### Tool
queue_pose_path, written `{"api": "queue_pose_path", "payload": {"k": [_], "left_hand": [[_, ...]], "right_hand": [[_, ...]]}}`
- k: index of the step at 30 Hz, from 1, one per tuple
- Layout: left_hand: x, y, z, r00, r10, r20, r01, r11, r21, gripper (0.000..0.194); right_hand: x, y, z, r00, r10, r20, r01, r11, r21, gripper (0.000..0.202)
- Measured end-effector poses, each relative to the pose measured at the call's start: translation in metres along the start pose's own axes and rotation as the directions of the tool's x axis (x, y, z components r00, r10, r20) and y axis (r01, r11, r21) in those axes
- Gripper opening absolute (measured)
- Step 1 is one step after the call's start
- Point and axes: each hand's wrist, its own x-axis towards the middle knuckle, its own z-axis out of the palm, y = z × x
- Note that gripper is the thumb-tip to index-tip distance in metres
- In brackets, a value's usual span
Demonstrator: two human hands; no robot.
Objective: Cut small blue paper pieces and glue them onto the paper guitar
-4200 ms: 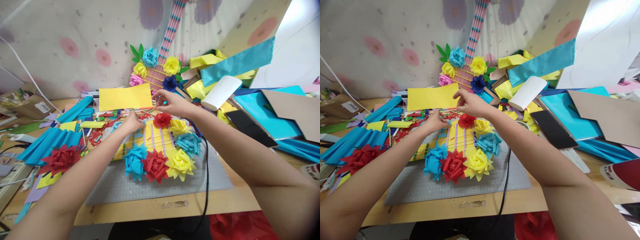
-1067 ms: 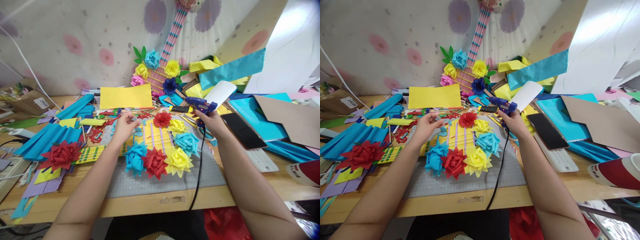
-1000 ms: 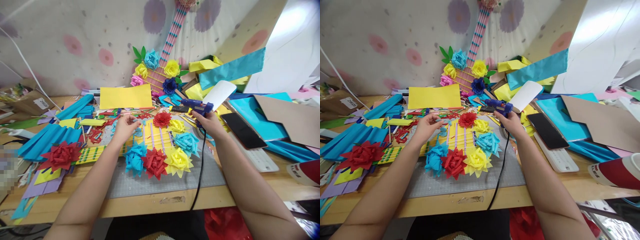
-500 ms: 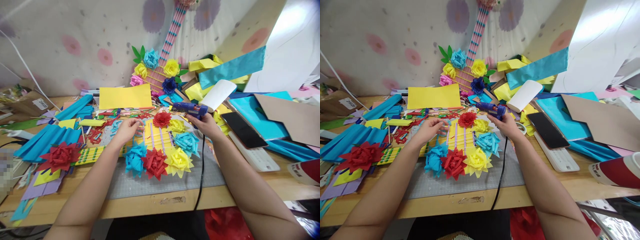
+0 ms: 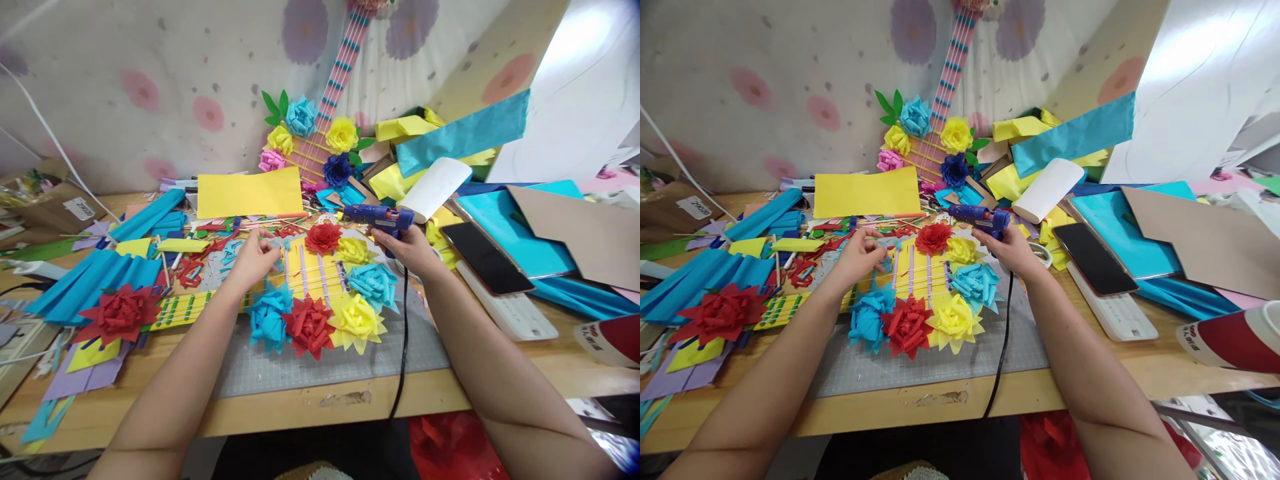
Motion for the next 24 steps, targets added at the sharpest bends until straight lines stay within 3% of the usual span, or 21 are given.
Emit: {"api": "queue_pose_path", "payload": {"k": [6,11,18,24], "left_hand": [[0.003,-0.006,-0.001,0.997,0.073,0.021,-0.074,0.994,0.081,0.018],[0.003,-0.01,-0.005,0.962,0.208,0.174,-0.23,0.966,0.118,0.031],[0.0,-0.008,-0.006,0.908,0.273,0.319,-0.323,0.94,0.114,0.042],[-0.001,-0.01,-0.002,0.911,0.254,0.325,-0.311,0.941,0.134,0.049]], "right_hand": [[0.0,0.0,0.0,0.999,-0.03,0.014,0.03,0.999,-0.019,0.038],[-0.002,-0.006,-0.002,0.996,-0.082,0.041,0.084,0.995,-0.057,0.039],[-0.011,-0.02,0.006,0.947,-0.25,0.204,0.271,0.959,-0.085,0.043],[-0.017,-0.025,0.018,0.904,-0.276,0.327,0.364,0.899,-0.246,0.037]]}}
